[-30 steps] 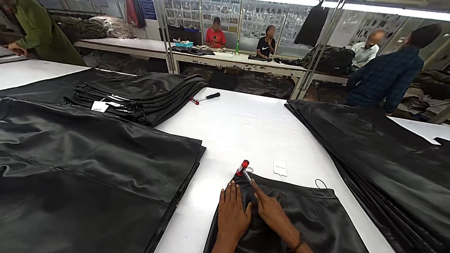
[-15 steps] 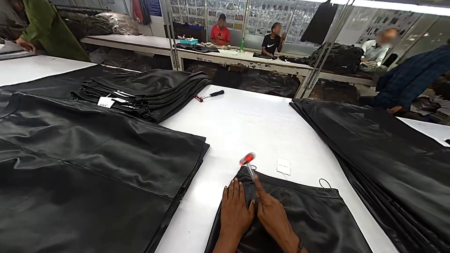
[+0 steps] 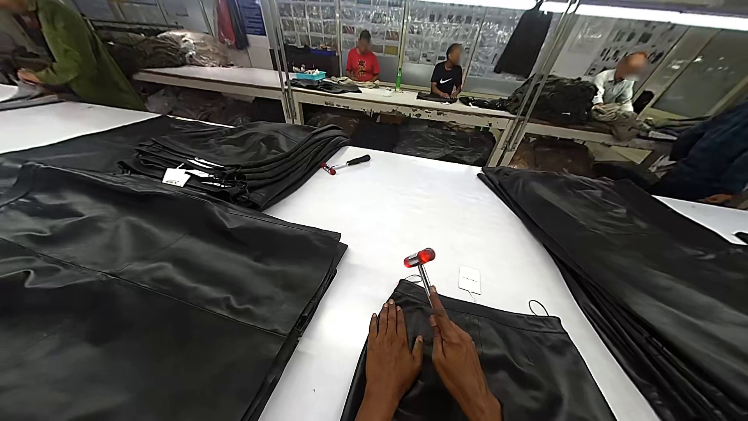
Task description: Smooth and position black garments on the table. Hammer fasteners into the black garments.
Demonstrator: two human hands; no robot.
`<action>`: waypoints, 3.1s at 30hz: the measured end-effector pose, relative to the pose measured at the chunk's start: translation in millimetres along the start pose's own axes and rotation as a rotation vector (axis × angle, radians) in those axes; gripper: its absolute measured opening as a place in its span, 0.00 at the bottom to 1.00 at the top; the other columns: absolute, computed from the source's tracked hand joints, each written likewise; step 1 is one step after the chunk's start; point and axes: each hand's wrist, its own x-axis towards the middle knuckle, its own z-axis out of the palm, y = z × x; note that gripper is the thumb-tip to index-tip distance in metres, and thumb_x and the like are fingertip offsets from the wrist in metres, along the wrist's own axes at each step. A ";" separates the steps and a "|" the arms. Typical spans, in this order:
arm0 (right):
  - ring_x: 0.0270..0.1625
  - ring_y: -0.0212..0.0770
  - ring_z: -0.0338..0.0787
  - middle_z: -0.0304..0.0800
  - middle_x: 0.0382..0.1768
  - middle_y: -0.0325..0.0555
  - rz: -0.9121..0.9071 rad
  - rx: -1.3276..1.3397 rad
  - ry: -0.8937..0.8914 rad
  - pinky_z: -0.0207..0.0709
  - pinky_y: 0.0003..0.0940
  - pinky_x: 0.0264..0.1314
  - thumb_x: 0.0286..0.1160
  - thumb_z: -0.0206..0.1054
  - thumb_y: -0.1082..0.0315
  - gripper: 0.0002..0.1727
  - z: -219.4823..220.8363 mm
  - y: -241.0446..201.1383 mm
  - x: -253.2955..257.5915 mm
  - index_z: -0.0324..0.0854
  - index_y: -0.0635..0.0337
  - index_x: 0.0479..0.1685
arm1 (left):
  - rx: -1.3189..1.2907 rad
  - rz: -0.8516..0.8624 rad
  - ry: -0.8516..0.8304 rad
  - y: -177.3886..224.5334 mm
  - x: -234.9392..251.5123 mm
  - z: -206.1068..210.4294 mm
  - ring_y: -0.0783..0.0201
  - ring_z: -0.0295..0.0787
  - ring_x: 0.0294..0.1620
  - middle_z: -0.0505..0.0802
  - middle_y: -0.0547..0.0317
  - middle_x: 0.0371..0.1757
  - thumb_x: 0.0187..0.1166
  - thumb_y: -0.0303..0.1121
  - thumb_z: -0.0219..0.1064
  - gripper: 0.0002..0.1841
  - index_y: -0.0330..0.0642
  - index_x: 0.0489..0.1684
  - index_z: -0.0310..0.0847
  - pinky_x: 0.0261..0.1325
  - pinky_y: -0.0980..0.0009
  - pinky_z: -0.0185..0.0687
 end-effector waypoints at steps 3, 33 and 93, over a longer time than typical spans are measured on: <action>0.43 0.57 0.92 0.92 0.40 0.53 0.139 -0.093 -0.436 0.82 0.56 0.50 0.93 0.40 0.53 0.31 -5.8 7.5 6.5 0.51 0.31 0.96 | 0.010 0.011 0.015 -0.5 -3.1 4.6 0.52 0.54 0.94 0.64 0.49 0.93 0.85 0.62 0.35 0.43 0.38 0.89 0.62 0.94 0.46 0.40; 0.26 0.50 0.88 0.90 0.27 0.47 0.052 0.021 0.026 0.82 0.52 0.33 0.92 0.45 0.58 0.29 -5.1 0.9 21.7 0.61 0.42 0.93 | -0.007 -0.002 0.037 1.2 -0.7 2.8 0.52 0.56 0.94 0.66 0.48 0.92 0.84 0.63 0.38 0.44 0.35 0.88 0.64 0.93 0.47 0.43; 0.50 0.61 0.92 0.93 0.48 0.59 0.279 -0.006 -0.462 0.79 0.60 0.60 0.95 0.41 0.52 0.31 -12.5 11.4 39.0 0.48 0.31 0.96 | 0.021 0.015 0.049 -0.9 -3.0 3.9 0.51 0.57 0.93 0.66 0.47 0.92 0.84 0.63 0.38 0.44 0.34 0.88 0.64 0.93 0.46 0.44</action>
